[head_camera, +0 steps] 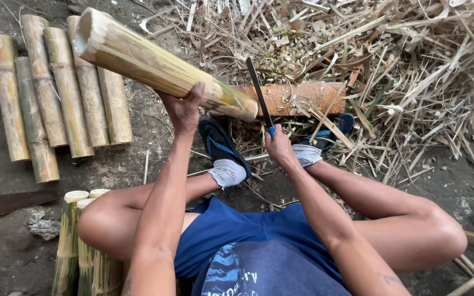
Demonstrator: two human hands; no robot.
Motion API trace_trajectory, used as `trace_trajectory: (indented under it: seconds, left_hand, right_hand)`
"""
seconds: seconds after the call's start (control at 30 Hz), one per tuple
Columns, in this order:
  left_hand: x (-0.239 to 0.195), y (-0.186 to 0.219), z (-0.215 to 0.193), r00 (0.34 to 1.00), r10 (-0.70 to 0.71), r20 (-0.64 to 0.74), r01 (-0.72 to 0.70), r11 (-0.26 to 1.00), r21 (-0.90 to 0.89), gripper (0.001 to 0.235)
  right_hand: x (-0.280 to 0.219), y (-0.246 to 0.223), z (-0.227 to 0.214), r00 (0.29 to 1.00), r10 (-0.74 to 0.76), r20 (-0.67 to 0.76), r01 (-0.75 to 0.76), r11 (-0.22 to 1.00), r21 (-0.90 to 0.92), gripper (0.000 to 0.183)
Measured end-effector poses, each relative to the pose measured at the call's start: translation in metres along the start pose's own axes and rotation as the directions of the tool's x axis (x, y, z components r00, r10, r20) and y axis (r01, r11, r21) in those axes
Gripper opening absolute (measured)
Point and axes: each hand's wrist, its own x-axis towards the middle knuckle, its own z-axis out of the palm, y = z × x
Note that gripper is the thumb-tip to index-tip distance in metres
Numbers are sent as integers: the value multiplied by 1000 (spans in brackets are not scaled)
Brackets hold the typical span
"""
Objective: The person sits on the ground and uses a hand saw to cut a bamboo pole into shorter sections. The cut pieces are placed in a pile nearby.
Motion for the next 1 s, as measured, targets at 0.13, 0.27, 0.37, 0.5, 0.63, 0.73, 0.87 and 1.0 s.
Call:
trace_trajectory:
  seconds: [0.13,0.27,0.37,0.5,0.63,0.73,0.87,1.0]
  left_hand:
    - [0,-5,0,1000,11,17,-12,998,66,113]
    - [2,-9,-3,997,-75,-17,74,997,-32,113]
    - [3,-14,-6,998,-52,-46,54,998,30,109]
    - [-4,-15,-5,1000,0,-19,2,996,94,112]
    - [7,-11,2,999,33,-22,-32,998,50,118]
    - [-1,-13,1,998,44,-42,-38,989,142,121]
    - [-1,-14,0,998,1,-58,5,995,98,125]
    - [0,-13,-2,998,62,-14,-57,976,211,114]
  right_hand:
    - [-18,-34,-29,996,-74,-54,76,996,38,33]
    - [-20,-60,-51,965,-220,-142,244,954,174,27]
    - [-8,-59,-42,926,-294,-235,336,928,162,26]
    - [9,-45,-23,991,-133,-11,132,991,-8,25]
    - [22,-49,-34,995,-97,-14,97,995,-13,26]
    - [4,-46,-36,976,-180,-126,197,970,145,31]
    - [5,-47,-25,984,-137,-115,152,979,135,31]
    - [21,-42,-18,994,-98,-37,96,994,-55,32]
